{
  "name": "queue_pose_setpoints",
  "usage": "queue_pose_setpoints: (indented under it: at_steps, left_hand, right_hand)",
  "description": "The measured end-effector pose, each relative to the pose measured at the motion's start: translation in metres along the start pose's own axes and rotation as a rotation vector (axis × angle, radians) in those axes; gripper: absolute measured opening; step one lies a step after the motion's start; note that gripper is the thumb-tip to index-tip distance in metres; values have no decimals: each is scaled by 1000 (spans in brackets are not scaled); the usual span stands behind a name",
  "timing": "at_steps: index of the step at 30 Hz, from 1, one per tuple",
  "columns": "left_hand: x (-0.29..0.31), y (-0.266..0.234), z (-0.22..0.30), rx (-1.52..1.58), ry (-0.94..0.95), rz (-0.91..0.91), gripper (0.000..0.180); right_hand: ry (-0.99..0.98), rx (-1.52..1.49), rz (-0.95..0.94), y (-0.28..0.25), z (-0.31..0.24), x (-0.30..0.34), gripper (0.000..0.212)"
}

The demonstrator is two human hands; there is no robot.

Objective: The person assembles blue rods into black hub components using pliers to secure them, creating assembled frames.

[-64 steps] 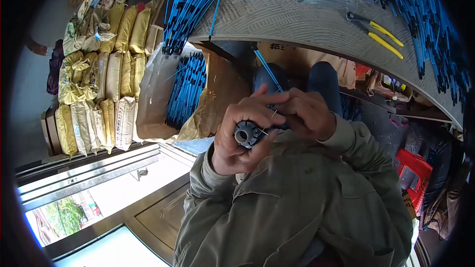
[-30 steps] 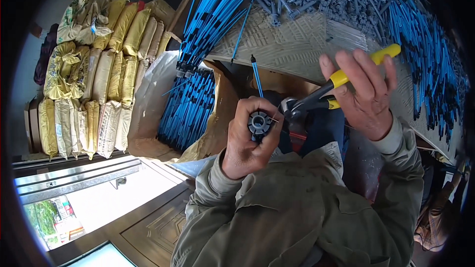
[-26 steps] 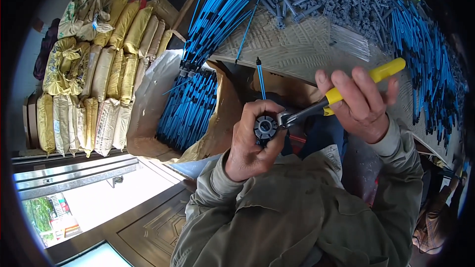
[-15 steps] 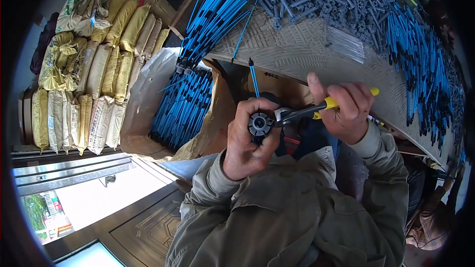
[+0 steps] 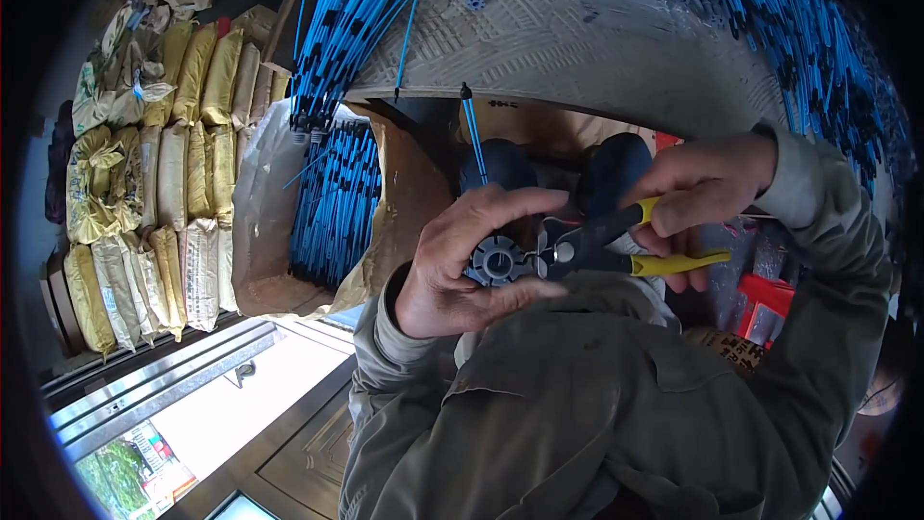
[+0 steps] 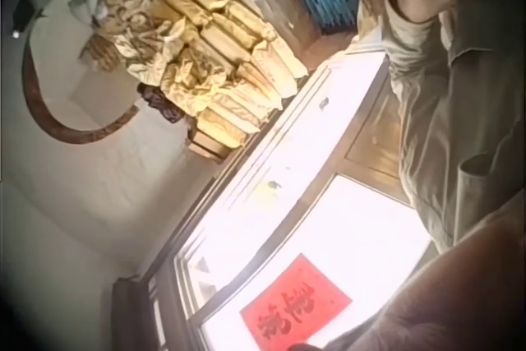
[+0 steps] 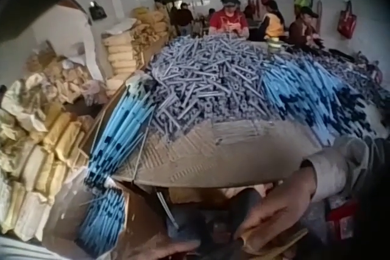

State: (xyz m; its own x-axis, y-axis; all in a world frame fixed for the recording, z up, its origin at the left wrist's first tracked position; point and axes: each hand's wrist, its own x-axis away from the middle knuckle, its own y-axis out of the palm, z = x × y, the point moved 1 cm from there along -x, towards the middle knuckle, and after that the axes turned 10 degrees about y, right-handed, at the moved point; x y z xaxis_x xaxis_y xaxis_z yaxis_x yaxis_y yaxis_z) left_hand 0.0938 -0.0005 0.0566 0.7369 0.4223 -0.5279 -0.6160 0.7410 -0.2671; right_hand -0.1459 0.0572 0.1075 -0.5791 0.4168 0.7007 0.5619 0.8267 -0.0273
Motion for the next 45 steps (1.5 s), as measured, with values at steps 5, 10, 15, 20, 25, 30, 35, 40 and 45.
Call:
queue_pose_setpoints:
  at_steps: [5,10,15,20,25,30,35,40,45]
  left_hand:
    - [-1,5,-8,13,111,-89,69]
    - [9,-2,-13,62,-2,136,66]
    - [-1,-6,-14,138,-19,-34,63]
    - [-3,-5,-21,196,-35,12,67]
    - [-5,-5,-23,138,11,56,63]
    - [-13,-4,-22,255,-155,-83,60]
    - [-12,-6,-33,252,-2,-23,59]
    - [-12,-2,-32,174,-42,86,57]
    - [-18,-7,-27,267,-205,-93,54]
  right_hand:
    - [-294,-83,-42,11,19,-6,36]
    - [-454,1017,1206,49,2,9,42]
    - [-374,72,435,28,43,-7,51]
    - [-266,-325,107,21,20,5,45]
    - [-333,942,1291,56,26,-3,51]
    - [-230,-202,-34,27,51,-3,60]
    - [-203,-278,127,20,34,8,55]
    - [-359,758,1116,50,22,10,53]
    - [-138,-669,-78,21,58,5,61]
